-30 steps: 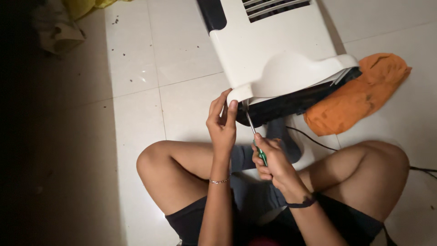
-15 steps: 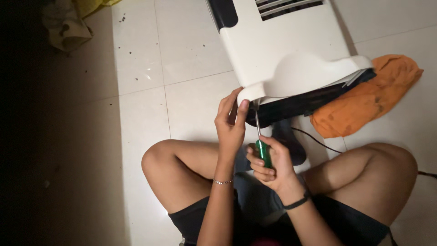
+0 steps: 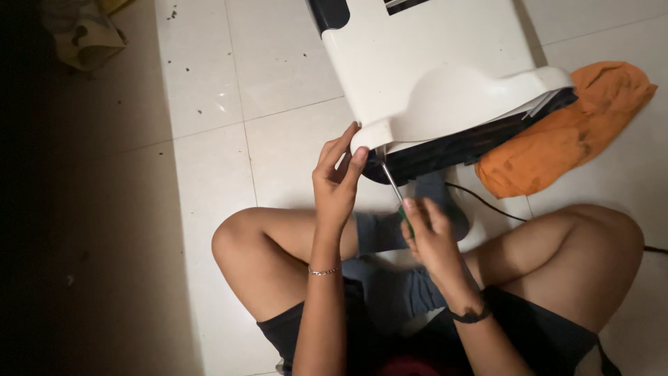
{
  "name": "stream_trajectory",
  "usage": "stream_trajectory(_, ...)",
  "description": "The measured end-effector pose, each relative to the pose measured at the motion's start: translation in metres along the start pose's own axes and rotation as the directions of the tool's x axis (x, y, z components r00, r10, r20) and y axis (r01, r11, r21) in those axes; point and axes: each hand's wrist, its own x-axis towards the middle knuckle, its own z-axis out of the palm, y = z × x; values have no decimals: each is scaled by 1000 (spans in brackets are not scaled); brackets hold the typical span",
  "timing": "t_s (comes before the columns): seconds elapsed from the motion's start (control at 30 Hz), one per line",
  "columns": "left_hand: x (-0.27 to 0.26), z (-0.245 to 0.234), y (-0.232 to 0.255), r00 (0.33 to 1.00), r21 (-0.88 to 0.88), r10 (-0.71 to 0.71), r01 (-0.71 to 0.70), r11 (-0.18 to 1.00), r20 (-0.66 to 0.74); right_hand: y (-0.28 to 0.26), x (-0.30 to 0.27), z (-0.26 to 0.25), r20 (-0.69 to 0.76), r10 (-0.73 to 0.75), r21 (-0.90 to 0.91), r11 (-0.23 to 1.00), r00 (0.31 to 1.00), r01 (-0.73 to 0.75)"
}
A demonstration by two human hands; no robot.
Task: The person uses a screwdriver to remove and replace screws on a portable air cooler while sitting on the floor. They manipulate the device casing and turn the control knobs by hand.
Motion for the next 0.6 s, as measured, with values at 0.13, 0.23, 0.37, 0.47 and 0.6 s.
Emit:
stream_trajectory(0.13,-2,7,-1,998,17,-14,15,1000,-55,5,-4,17,-139,-384,-604,764,913,229)
stream_trajectory(0.23,-9,14,-5,993,44,20,-15,999,-118,16,2,24,-125,-334,-525,821,934,223)
stream_trajectory(0.37,-9,18,-2,989,33,75,-72,997,-129,0,2,15,115,324,216,915,939,-342)
stream_trajectory(0.47,-9,19,0,987,48,98,-92,995,-129,-18,-3,20,181,396,327,839,900,-434)
stream_trajectory(0.6,-11,17,1,986,126,46,-25,992,-162,-28,-3,17,263,366,397,802,892,-446)
